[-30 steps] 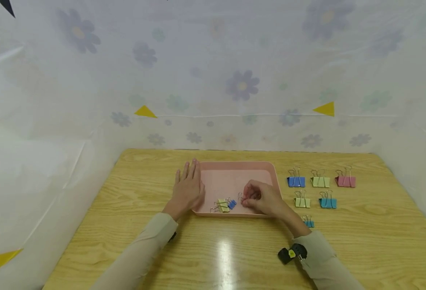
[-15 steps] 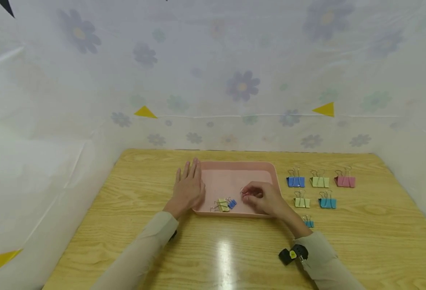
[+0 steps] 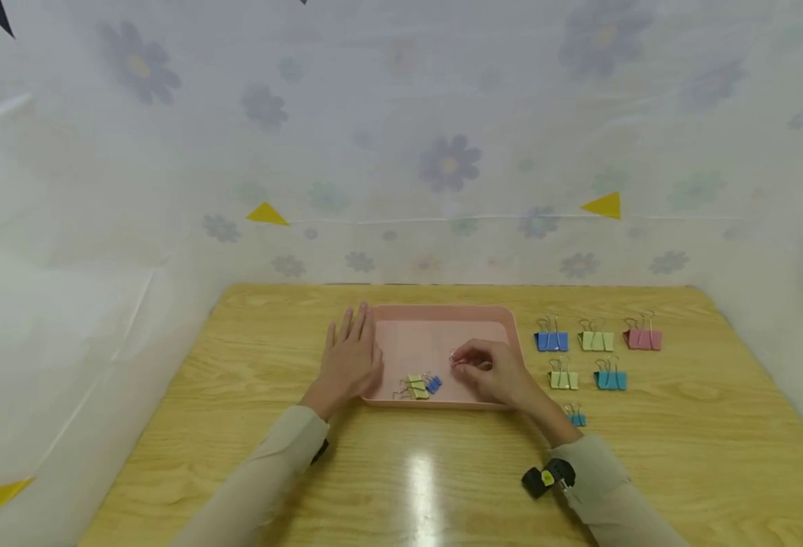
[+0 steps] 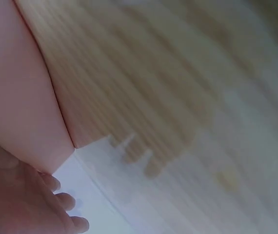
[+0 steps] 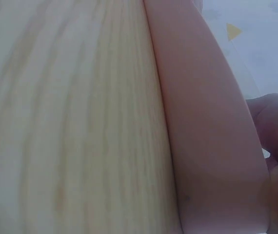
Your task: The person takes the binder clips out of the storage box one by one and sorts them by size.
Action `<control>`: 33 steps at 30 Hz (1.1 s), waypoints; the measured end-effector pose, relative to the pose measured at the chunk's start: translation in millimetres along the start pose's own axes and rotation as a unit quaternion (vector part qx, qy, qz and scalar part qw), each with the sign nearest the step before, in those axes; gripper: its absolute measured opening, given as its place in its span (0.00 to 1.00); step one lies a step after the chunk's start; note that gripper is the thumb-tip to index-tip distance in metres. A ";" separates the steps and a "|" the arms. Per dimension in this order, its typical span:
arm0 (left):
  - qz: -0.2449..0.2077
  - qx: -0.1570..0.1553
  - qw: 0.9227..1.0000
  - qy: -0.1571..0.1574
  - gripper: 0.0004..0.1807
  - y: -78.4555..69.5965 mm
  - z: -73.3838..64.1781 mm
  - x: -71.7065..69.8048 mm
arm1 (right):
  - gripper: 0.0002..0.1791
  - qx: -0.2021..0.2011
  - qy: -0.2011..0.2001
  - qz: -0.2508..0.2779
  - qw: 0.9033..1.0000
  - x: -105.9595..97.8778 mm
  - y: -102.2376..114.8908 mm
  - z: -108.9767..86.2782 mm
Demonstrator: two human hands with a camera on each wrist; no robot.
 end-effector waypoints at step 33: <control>0.019 -0.008 1.000 0.002 0.35 -3.8 -0.8 0.8 | 0.07 -0.021 -0.036 0.017 0.999 -43.9 10.0 -44.1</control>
Point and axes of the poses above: each hand's wrist, its own z-axis towards the middle knuckle, its own x-axis out of the palm, y = z × x, the point moved 5 cm from there along z, towards the middle knuckle, and after that the axes turned 7 degrees about x, right-handed, at the moved point
